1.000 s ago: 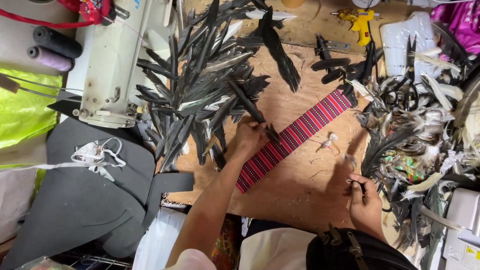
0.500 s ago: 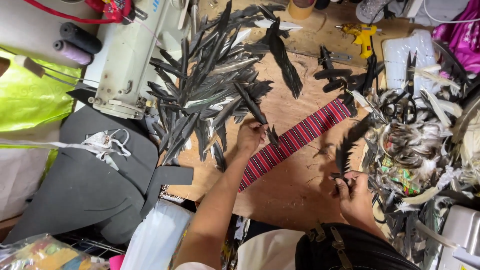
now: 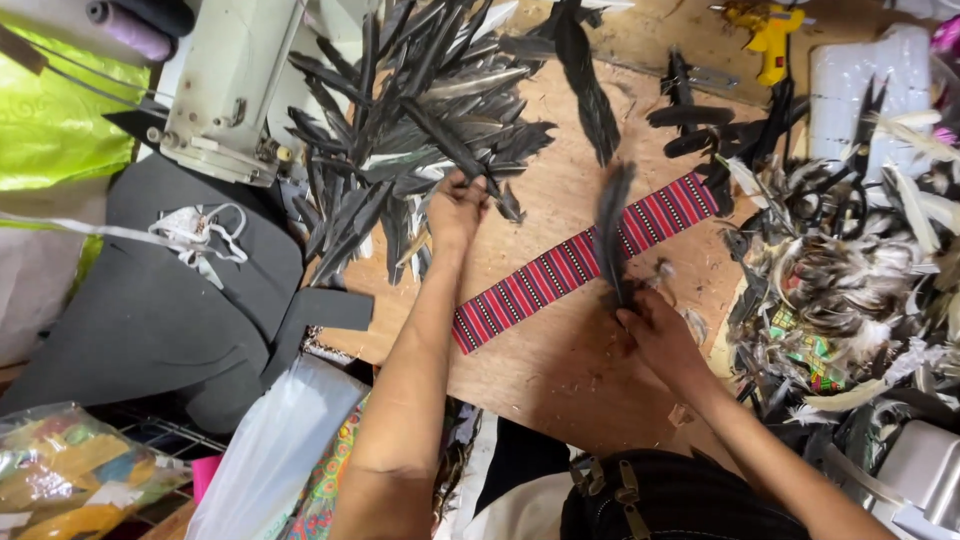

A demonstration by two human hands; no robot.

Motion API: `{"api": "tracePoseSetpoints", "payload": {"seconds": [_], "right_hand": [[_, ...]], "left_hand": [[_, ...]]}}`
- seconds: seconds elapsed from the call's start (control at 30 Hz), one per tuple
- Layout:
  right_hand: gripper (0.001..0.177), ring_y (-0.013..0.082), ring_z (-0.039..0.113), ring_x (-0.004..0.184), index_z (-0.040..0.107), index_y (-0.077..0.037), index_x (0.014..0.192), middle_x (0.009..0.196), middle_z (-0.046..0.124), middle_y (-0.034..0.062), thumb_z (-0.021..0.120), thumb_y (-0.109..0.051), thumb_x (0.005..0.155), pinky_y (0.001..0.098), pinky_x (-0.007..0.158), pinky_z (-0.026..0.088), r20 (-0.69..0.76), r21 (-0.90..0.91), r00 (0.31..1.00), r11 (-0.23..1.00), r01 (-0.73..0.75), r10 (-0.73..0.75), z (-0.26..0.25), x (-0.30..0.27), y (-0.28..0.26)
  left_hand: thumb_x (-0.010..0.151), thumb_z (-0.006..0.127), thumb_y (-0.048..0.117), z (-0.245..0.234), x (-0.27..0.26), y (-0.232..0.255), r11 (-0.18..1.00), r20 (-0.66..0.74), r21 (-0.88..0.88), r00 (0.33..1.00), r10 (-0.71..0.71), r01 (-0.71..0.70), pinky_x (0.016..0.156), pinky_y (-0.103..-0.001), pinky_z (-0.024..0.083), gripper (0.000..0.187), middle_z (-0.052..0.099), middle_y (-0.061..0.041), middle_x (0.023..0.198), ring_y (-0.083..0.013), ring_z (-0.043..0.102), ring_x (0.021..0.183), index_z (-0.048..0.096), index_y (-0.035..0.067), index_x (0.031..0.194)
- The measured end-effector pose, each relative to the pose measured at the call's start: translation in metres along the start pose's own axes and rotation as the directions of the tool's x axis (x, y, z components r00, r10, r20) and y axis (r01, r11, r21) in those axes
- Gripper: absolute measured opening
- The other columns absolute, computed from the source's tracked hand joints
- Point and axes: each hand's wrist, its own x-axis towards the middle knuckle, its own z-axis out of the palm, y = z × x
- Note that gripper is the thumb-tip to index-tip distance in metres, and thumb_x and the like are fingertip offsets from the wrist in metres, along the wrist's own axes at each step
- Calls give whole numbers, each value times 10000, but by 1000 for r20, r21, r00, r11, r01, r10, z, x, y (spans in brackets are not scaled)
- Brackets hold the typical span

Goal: The person is gluing black feathers onto a decorative fabric strip using a hot glue gun.

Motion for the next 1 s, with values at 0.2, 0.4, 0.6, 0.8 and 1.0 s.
{"api": "tracePoseSetpoints", "payload": {"seconds": [0.2, 0.4, 0.6, 0.8, 1.0], "right_hand": [[193, 319, 768, 598, 628, 38, 1203, 875, 773, 235, 687, -95, 1076, 463, 589, 668, -5, 158, 985, 972, 173, -174, 50, 42, 20], [61, 243, 711, 457, 747, -76, 1056, 466, 658, 82, 785, -113, 1026, 347, 569, 608, -71, -9, 919, 922, 387, -387, 76, 58, 39], [171, 250, 680, 415, 730, -23, 1104, 744, 723, 181, 773, -180, 1052, 309, 349, 499, 139, 403, 990, 915, -27, -31, 59, 53, 48], [43, 232, 653, 431, 708, 1, 1050, 735, 630, 112, 710, -41, 1044, 304, 401, 478, 167, 469, 983, 871, -146, 74, 20, 7, 50], [100, 289, 671, 374, 693, 43, 971, 657, 688, 190, 753, -26, 1010, 375, 351, 540, 93, 495, 996, 867, -48, 2, -10, -9, 72]], "left_hand": [[963, 847, 566, 6, -119, 14, 962, 78, 229, 988, 136, -151, 882, -431, 632, 455, 819, -122, 985, -244, 770, 940, 806, 137, 1107], [879, 961, 436, 41, -185, -30, 974, 251, 53, 941, -228, 222, 649, -299, 682, 533, 829, -157, 861, -193, 821, 766, 803, 16, 1166], [778, 1049, 334, 41, -203, -7, 912, 301, -66, 880, -367, 404, 599, -206, 622, 458, 810, -112, 809, -155, 771, 702, 852, 35, 1063], [718, 1066, 265, 31, -174, 49, 945, 249, -12, 917, -313, 326, 583, -211, 580, 602, 740, -151, 687, -157, 711, 599, 770, -101, 1093], [800, 986, 234, 36, -95, 60, 976, 83, -117, 981, -173, 182, 597, -296, 604, 448, 772, -132, 777, -165, 705, 645, 830, 15, 1158]]}}
